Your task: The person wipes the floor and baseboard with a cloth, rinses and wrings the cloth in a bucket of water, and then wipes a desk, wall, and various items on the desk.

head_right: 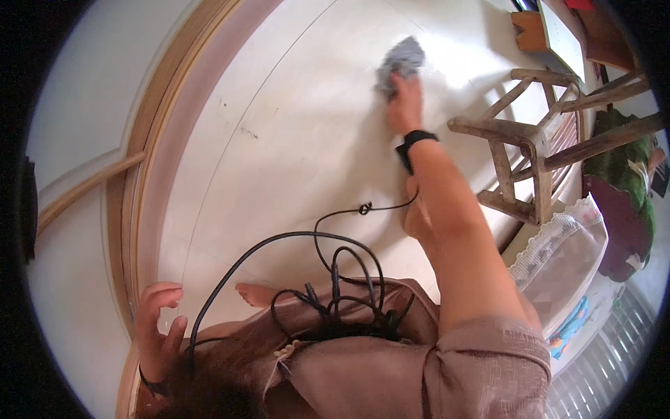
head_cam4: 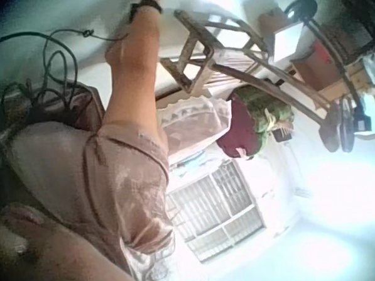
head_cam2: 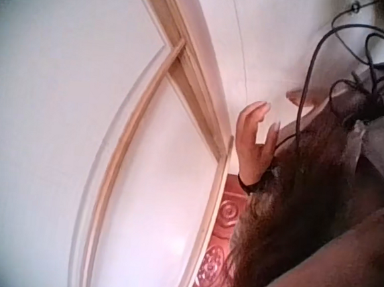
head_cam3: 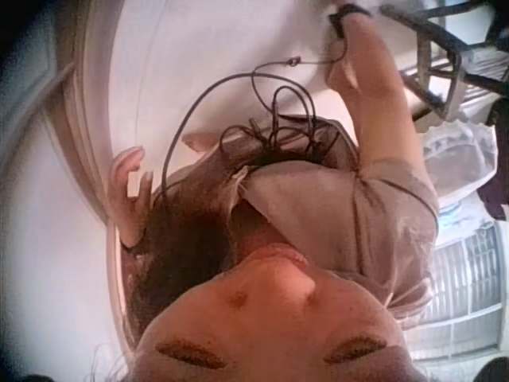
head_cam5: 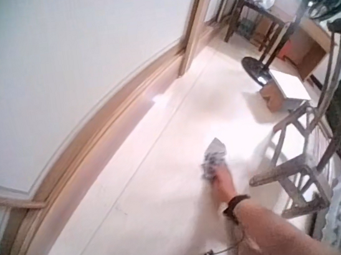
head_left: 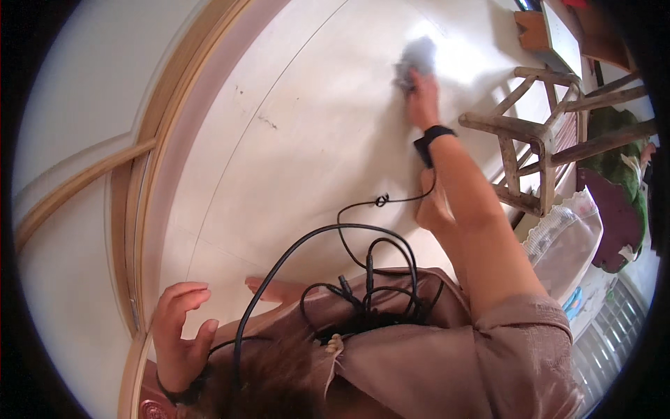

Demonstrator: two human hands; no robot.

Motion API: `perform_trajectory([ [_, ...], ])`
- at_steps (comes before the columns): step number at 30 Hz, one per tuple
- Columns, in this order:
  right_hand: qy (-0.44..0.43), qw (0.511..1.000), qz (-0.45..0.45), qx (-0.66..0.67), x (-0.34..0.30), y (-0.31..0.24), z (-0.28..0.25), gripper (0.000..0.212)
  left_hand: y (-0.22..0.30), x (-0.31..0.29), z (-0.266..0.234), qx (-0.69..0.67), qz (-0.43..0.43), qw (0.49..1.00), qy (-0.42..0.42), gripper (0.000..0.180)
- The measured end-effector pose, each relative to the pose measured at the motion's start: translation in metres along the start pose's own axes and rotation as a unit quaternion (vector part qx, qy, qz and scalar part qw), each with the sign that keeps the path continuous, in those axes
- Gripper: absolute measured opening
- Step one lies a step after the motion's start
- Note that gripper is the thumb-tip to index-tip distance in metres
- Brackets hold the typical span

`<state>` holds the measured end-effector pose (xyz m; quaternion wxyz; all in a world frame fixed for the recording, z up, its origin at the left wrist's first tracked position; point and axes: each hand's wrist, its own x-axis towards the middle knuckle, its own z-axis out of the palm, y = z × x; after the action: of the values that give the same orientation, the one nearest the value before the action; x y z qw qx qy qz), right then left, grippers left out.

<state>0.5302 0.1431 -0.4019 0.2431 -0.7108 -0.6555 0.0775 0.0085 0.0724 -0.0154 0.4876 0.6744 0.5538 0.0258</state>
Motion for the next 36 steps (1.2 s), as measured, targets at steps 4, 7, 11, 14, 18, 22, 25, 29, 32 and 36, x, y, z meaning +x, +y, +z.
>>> perform_trajectory([
  [4, -0.064, 0.997, -0.044, 0.000, -0.038, -0.156, 0.049, 0.050, 0.015, 0.000, -0.004, 0.013, 0.040, 0.999, 0.007, 0.036],
  [7, -0.130, 0.985, -0.104, 0.039, -0.048, -0.229, 0.056, 0.048, 0.008, 0.002, -0.003, -0.010, 0.041, 0.999, -0.002, 0.037],
  [11, -0.078, 0.976, -0.125, 0.162, -0.022, -0.229, 0.051, 0.048, 0.005, -0.007, -0.003, -0.005, 0.042, 0.999, 0.007, 0.037],
  [14, 0.045, 0.983, -0.126, 0.126, 0.003, -0.204, -0.004, 0.050, 0.006, -0.024, -0.006, -0.009, 0.029, 0.999, 0.015, 0.036],
  [18, -0.010, 0.994, 0.105, -0.007, -0.056, -0.111, -0.052, 0.051, 0.002, -0.018, -0.010, -0.013, 0.040, 0.999, 0.011, 0.037],
  [22, -0.013, 0.993, 0.115, -0.037, -0.142, -0.112, 0.009, 0.056, 0.003, -0.021, -0.008, -0.003, 0.039, 0.999, 0.010, 0.038],
  [25, -0.114, 0.991, 0.063, 0.004, -0.149, -0.196, 0.046, 0.051, 0.009, -0.031, -0.007, 0.013, 0.029, 0.999, 0.027, 0.038],
  [29, -0.224, 0.971, -0.078, 0.011, -0.138, -0.274, 0.056, 0.051, 0.011, -0.028, -0.001, -0.003, 0.052, 0.998, 0.035, 0.038],
  [32, -0.258, 0.956, -0.139, 0.015, -0.125, -0.259, 0.049, 0.051, 0.005, -0.033, 0.002, -0.009, 0.028, 0.999, 0.036, 0.037],
  [36, -0.155, 0.979, -0.133, 0.027, -0.077, -0.194, 0.043, 0.046, 0.015, -0.057, 0.000, 0.011, 0.004, 0.997, 0.074, 0.036],
])
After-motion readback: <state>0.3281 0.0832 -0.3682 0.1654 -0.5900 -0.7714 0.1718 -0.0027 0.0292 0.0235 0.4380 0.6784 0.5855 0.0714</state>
